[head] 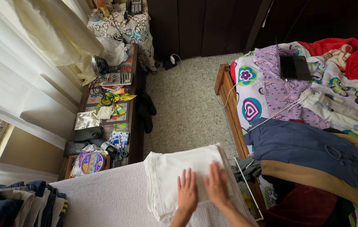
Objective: The person folds a white t-shirt and a pair of patterned shorts on a flat surface, then places them onto a stack of folded garments.
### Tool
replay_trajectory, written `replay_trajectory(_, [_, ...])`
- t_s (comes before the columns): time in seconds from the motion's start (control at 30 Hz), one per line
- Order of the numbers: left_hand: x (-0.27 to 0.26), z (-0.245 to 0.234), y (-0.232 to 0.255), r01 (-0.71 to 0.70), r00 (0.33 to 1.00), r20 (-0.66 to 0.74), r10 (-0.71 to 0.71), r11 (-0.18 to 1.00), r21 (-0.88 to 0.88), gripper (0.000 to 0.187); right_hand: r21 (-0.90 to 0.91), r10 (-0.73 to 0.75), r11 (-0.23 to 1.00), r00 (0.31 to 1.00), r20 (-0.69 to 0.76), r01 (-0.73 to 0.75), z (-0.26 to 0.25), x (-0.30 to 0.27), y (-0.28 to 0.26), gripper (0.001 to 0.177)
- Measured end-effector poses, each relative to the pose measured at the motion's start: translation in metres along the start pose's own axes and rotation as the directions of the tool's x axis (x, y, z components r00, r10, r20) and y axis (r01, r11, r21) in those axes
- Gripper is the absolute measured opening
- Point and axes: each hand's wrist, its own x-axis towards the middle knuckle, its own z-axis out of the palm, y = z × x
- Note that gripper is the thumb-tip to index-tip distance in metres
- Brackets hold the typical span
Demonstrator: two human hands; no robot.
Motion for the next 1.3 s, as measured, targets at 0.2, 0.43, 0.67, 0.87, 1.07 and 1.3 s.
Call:
replay_trajectory(0.2, [-0.040,0.005,-0.017,-0.097,0.965,-0.191,0.182,0.918,0.384,0.058,0.044,-0.127,0.992,0.973,0.194,0.121,-0.022,-0.030,-0.045,0.059])
replay_trajectory(0.43, [-0.042,-0.020,-0.034,-0.131,0.938,-0.223,0.265,0.868,0.478,0.065,-0.305,-0.188,0.924,0.969,0.161,0.230,-0.020,-0.039,-0.011,0.077])
replay_trajectory(0.67, [-0.066,-0.041,-0.064,-0.033,0.949,-0.253,0.185,0.861,0.507,0.071,-0.424,-0.139,0.891,0.987,0.085,0.162,-0.022,-0.053,0.008,0.085])
replay_trajectory(0.87, [-0.078,-0.041,-0.087,0.077,0.955,-0.283,0.092,0.843,0.533,0.072,-0.512,-0.111,0.850,0.992,0.064,0.128,-0.024,-0.060,0.021,0.088])
replay_trajectory(1.07, [-0.097,-0.051,-0.096,0.500,0.809,0.251,-0.532,0.847,0.181,0.083,-0.533,-0.069,0.841,0.995,0.067,0.094,-0.022,-0.074,0.033,0.090])
replay_trajectory(1.3, [-0.088,-0.105,-0.067,0.681,0.352,0.321,-0.879,0.005,-0.732,0.079,0.142,-0.157,0.983,0.919,0.361,0.112,-0.034,-0.045,-0.056,0.072])
